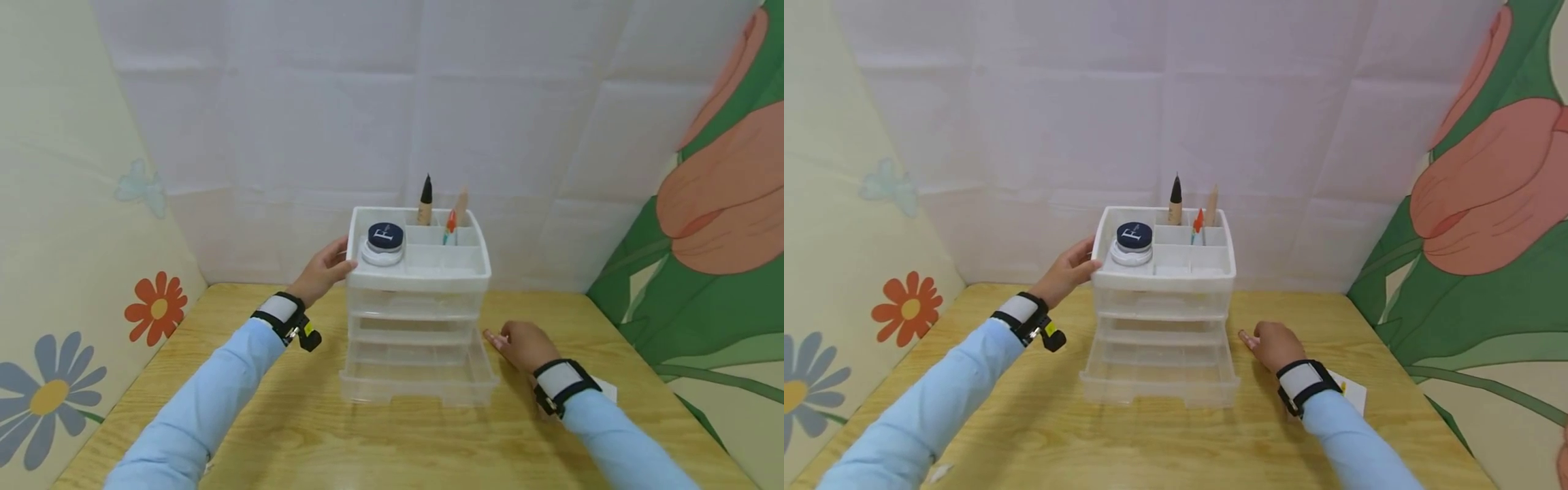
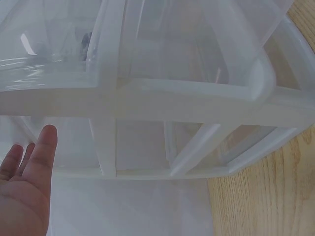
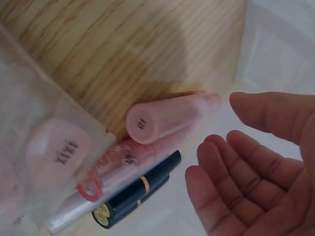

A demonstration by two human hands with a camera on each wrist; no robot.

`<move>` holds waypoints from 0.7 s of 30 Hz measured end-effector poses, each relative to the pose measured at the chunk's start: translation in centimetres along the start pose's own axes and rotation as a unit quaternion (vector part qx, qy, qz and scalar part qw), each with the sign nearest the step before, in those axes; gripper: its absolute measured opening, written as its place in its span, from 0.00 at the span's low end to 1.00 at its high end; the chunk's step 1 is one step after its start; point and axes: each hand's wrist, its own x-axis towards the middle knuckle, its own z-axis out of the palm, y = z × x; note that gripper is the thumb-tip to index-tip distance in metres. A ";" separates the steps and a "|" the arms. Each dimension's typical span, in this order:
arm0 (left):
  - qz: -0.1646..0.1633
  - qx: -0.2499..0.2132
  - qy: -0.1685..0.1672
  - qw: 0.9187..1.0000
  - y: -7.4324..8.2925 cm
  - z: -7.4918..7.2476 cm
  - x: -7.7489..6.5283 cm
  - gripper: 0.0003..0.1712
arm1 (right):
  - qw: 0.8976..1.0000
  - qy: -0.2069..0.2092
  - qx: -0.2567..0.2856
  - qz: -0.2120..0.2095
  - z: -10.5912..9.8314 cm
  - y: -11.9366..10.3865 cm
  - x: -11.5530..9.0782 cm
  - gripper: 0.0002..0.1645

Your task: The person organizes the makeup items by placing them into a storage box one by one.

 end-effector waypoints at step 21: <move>0.000 -0.001 -0.011 1.000 -0.1 0.2 0.0 0.36 | 0.999 0.014 -0.038 -0.002 1.8 0.5 0.3 0.24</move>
